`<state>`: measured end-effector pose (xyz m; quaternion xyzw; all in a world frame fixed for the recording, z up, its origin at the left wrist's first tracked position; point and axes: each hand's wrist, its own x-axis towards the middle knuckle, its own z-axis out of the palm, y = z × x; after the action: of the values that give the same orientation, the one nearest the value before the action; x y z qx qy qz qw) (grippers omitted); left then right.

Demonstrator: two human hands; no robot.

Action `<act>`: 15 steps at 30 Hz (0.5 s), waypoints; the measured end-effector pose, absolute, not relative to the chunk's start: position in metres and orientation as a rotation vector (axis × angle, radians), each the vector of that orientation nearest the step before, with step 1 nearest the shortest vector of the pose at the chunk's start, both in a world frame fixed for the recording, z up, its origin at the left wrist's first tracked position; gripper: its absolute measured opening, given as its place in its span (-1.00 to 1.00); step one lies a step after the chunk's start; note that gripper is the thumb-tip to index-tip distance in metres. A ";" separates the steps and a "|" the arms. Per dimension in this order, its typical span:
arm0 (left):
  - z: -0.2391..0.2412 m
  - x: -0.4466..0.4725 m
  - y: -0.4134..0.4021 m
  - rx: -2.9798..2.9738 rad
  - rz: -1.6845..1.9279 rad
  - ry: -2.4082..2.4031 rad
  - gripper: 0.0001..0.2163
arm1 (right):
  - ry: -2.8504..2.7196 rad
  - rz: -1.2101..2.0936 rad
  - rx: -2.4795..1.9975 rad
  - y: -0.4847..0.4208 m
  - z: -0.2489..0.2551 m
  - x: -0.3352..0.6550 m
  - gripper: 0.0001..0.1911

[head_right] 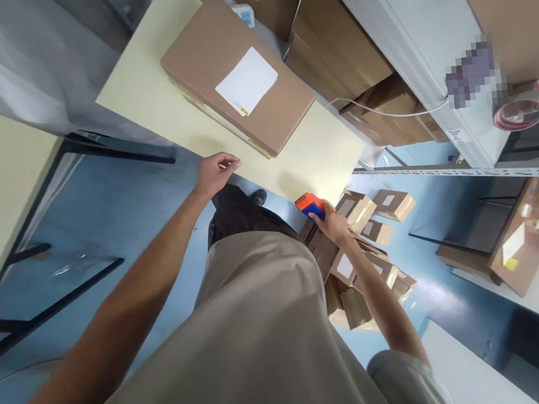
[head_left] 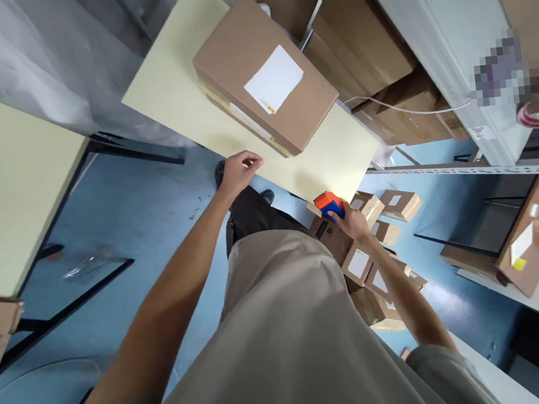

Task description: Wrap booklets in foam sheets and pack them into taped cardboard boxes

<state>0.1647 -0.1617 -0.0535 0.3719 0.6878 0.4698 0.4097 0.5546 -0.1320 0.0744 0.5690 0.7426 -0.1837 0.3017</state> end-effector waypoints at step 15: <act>-0.073 0.206 -0.114 0.846 1.362 1.910 -0.97 | 2.015 -0.427 1.775 -0.126 0.021 0.546 -0.20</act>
<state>0.2059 -0.1143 -0.0727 0.3216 0.7262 0.5176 0.3183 0.5457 -0.1257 0.0212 0.6383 0.7245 -0.1534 0.2099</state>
